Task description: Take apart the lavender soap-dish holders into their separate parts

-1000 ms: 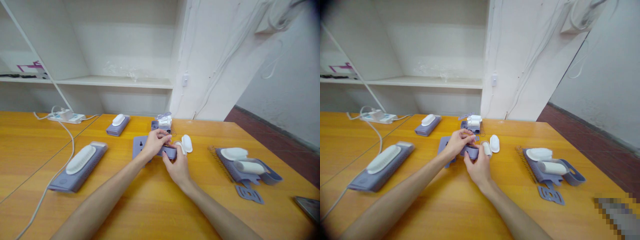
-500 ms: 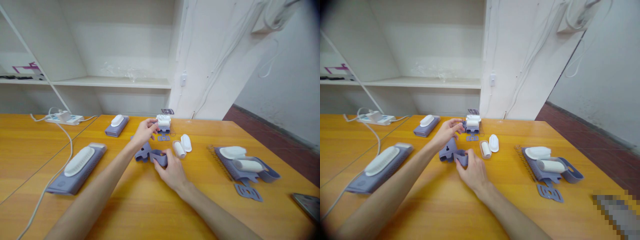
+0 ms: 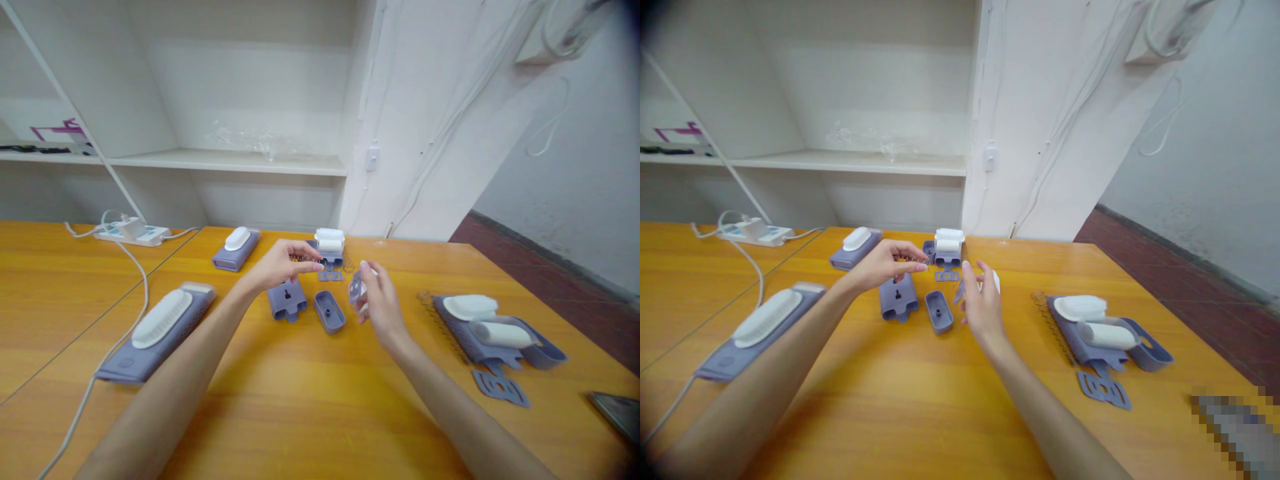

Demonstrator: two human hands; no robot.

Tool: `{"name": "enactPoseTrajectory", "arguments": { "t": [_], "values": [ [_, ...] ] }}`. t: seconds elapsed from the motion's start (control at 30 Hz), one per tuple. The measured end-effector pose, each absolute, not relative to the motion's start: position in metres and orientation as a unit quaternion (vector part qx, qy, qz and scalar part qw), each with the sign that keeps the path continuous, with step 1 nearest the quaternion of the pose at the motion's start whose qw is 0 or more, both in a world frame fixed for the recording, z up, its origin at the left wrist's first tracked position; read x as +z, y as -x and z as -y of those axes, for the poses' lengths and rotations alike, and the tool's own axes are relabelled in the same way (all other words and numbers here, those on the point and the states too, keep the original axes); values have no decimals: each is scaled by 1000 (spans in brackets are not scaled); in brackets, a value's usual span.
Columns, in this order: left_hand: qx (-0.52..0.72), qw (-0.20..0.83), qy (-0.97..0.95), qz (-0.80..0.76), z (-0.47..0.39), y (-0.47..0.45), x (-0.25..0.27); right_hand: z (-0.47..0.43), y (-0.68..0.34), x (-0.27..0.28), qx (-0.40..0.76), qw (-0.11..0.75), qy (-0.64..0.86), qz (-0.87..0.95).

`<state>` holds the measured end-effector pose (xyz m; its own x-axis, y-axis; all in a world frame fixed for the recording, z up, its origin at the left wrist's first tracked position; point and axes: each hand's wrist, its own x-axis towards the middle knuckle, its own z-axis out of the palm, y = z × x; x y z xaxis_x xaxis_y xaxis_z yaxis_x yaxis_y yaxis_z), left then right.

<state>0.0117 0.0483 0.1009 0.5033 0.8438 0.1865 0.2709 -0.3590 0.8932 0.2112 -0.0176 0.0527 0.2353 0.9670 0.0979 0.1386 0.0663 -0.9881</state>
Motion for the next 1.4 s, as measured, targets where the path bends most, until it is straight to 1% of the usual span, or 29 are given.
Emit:
{"name": "enactPoseTrajectory", "arguments": {
  "t": [0.07,0.1,0.13,0.23,0.33,0.4,0.43,0.53,0.57,0.63,0.7,0.77,0.87,0.9,1.03,1.1,1.17,1.23,1.33,1.4],
  "values": [
    [324,451,-753,-353,-47,-11,102,14,-216,62,549,502,508,433],
    [321,466,-750,-343,-47,-12,101,13,-218,65,598,490,480,414],
    [321,478,-746,-335,-47,-12,99,13,-219,66,622,489,458,404],
    [318,491,-744,-324,-48,-13,94,11,-223,65,617,505,469,380],
    [318,493,-742,-324,-49,-15,90,8,-225,58,610,475,501,387],
    [336,477,-738,-339,-49,-17,90,6,-225,54,563,476,519,432],
    [344,466,-736,-350,-48,-18,90,6,-226,53,516,491,525,467],
    [356,447,-731,-373,-47,-20,91,7,-230,52,311,519,519,603],
    [354,445,-731,-378,-47,-20,92,8,-232,52,237,510,513,649],
    [347,438,-731,-392,-47,-18,93,9,-239,52,111,464,507,718],
    [337,423,-730,-417,-49,-16,92,9,-245,49,34,415,513,750],
    [322,399,-730,-451,-51,-15,89,9,-249,46,3,386,519,763],
    [282,332,-760,-482,-52,-19,85,8,-249,42,-15,381,523,763],
    [269,287,-779,-489,-51,-20,84,8,-248,41,-18,383,524,760],
    [193,52,-809,-553,-46,-24,80,7,-244,38,-15,387,531,753],
    [147,-17,-791,-593,-45,-21,75,7,-243,35,-14,382,530,757],
    [114,-59,-762,-634,-48,-17,69,6,-241,31,-15,374,524,765],
    [91,-70,-721,-684,-52,-11,64,6,-240,27,-18,368,520,770],
    [47,-4,-668,-743,-59,-5,59,6,-238,24,-20,369,516,773],
    [34,28,-657,-753,-63,-2,61,6,-237,25,-20,378,509,773]
  ]
}}
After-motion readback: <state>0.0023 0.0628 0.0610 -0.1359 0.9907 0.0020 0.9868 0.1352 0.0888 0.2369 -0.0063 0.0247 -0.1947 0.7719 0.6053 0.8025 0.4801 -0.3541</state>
